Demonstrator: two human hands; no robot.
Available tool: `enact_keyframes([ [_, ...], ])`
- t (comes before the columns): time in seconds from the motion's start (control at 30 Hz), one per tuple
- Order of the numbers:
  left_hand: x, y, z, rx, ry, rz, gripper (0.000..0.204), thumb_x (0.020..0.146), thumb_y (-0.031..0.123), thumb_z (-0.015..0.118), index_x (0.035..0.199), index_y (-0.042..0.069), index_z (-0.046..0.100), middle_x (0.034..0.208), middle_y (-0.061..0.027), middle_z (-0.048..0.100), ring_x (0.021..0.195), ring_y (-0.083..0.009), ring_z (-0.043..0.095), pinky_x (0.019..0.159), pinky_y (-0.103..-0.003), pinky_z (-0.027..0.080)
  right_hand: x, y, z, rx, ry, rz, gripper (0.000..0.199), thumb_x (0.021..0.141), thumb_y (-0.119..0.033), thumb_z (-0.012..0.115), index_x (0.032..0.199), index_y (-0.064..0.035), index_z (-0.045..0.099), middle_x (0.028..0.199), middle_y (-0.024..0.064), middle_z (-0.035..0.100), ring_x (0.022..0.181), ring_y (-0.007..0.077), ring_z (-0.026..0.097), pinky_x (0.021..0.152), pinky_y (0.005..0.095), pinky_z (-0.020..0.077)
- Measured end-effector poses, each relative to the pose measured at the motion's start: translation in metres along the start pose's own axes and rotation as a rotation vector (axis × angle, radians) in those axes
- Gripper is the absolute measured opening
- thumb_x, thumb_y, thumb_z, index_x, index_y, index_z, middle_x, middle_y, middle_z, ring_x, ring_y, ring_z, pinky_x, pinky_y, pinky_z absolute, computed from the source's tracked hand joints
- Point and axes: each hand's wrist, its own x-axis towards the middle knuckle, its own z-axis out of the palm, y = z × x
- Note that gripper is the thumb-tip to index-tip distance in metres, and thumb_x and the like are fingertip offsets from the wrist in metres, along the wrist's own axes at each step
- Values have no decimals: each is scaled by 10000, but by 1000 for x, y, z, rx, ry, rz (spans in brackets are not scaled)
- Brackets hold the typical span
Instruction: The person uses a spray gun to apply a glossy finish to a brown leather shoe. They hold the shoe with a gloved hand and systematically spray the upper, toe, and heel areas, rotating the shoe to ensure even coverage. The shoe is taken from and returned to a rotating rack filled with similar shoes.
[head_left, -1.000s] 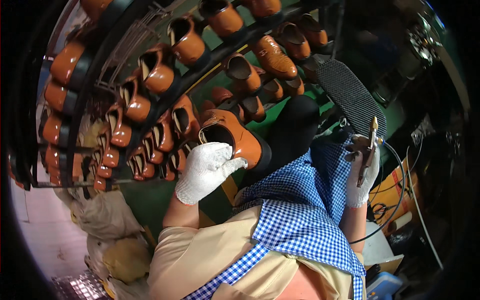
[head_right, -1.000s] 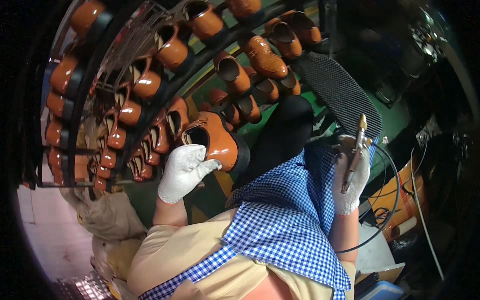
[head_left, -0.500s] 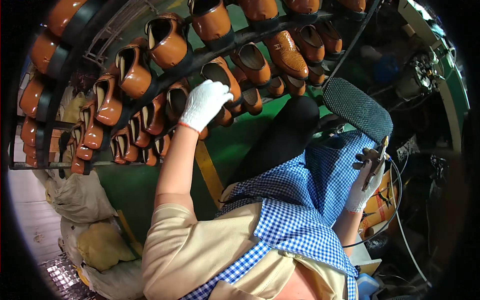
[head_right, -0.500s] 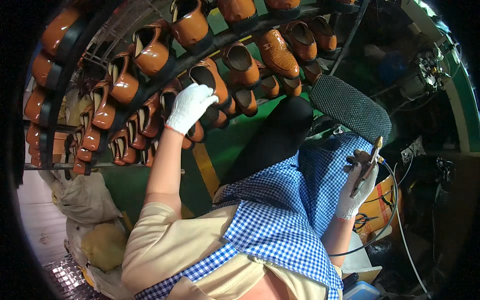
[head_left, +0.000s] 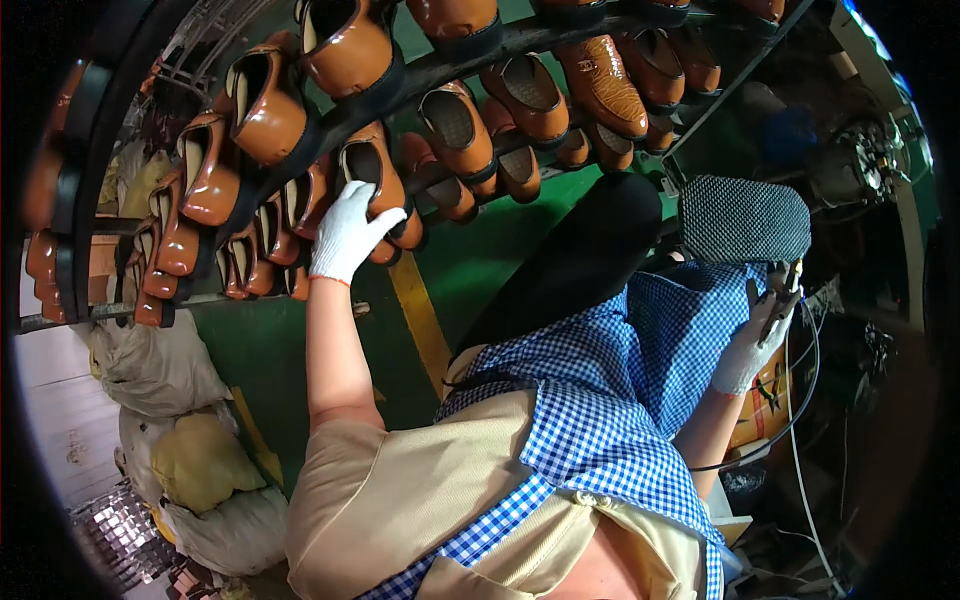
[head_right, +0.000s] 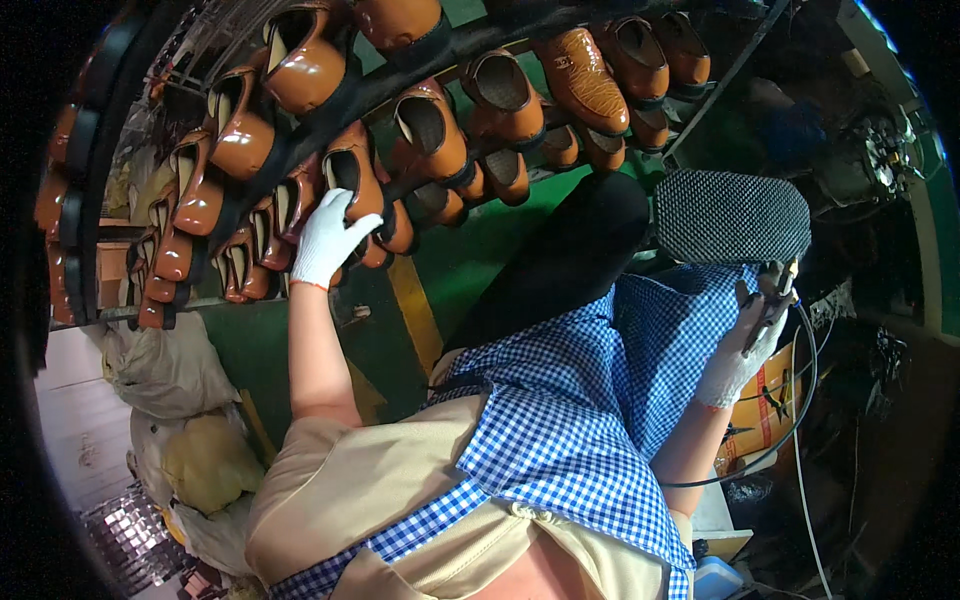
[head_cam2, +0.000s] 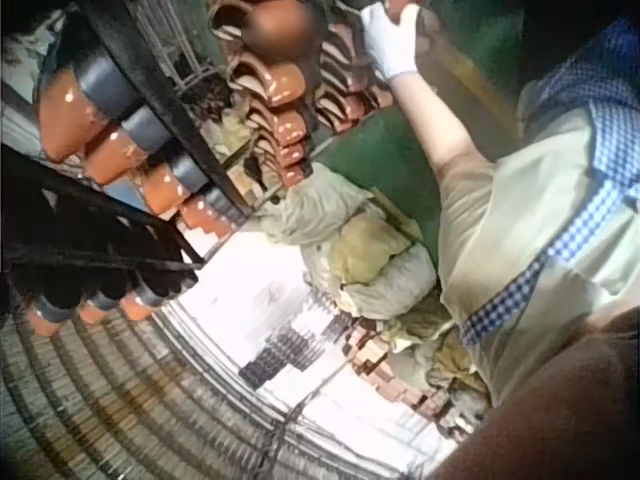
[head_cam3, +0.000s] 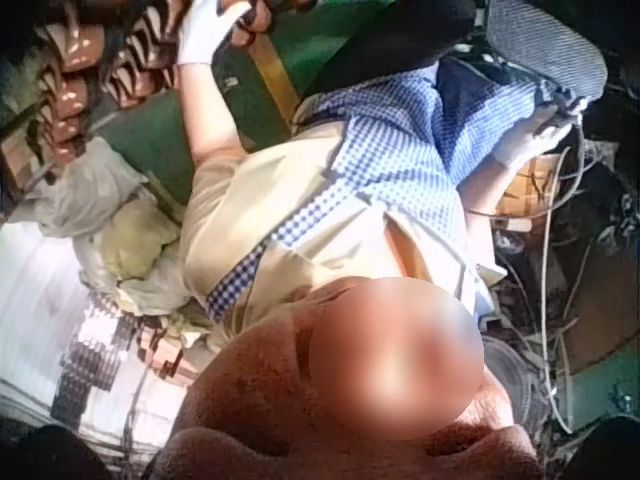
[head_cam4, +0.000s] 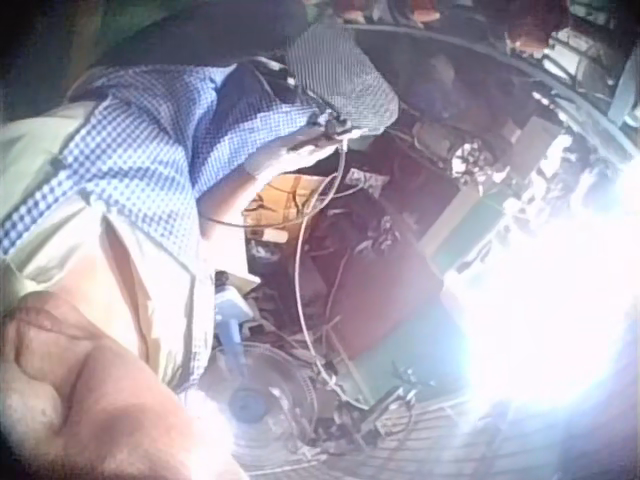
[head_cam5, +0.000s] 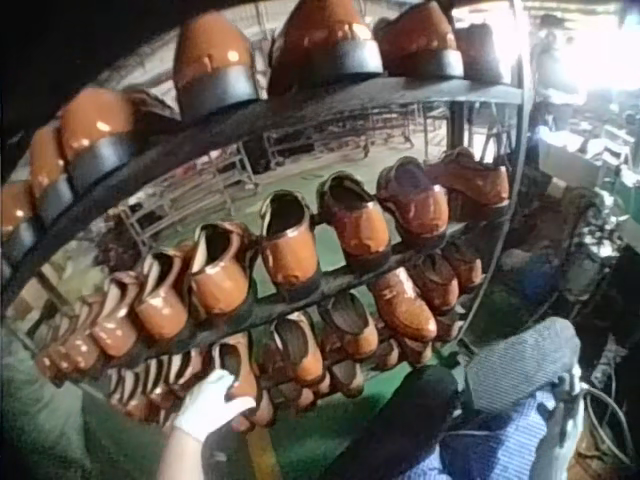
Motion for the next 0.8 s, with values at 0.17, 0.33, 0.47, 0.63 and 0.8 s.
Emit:
enact_keyframes([
  [0.17,-10,6,-5,-47,-46,-44,605,912,456,748,1193,-78,712,1205,-247,724,1138,-420,681,989,-446,536,-2,13,-1,108,-10,39,497,1104,-129,479,1570,19,387,1432,169,562,1289,256,594,1053,436,537],
  [0.33,-72,68,-70,-183,-68,-21,441,866,304,822,1044,-78,693,983,-262,695,948,-406,686,850,-431,541,-13,5,6,-142,16,84,348,1073,-63,568,1415,-5,559,1160,45,626,958,104,597,839,264,519],
  [0.47,-111,73,-92,-401,-117,129,591,647,242,995,1020,-41,633,981,-182,622,924,-343,619,823,-387,506,-10,11,7,-138,89,63,368,1004,-1,655,1366,-4,587,1212,80,622,1132,195,587,1050,339,442],
  [0.63,-52,172,-105,-511,-325,587,549,621,252,962,658,55,451,664,-96,403,597,-330,418,562,-418,340,-12,9,20,-115,50,-3,432,1023,-3,632,1446,-4,544,1272,62,626,1150,154,588,1026,290,461],
  [0.8,19,297,-69,-469,-212,977,359,716,200,900,776,7,604,726,-139,499,694,-356,538,612,-443,401,-17,-4,34,100,81,105,396,980,-28,695,1356,4,576,1269,95,618,1132,197,599,1001,327,484],
])
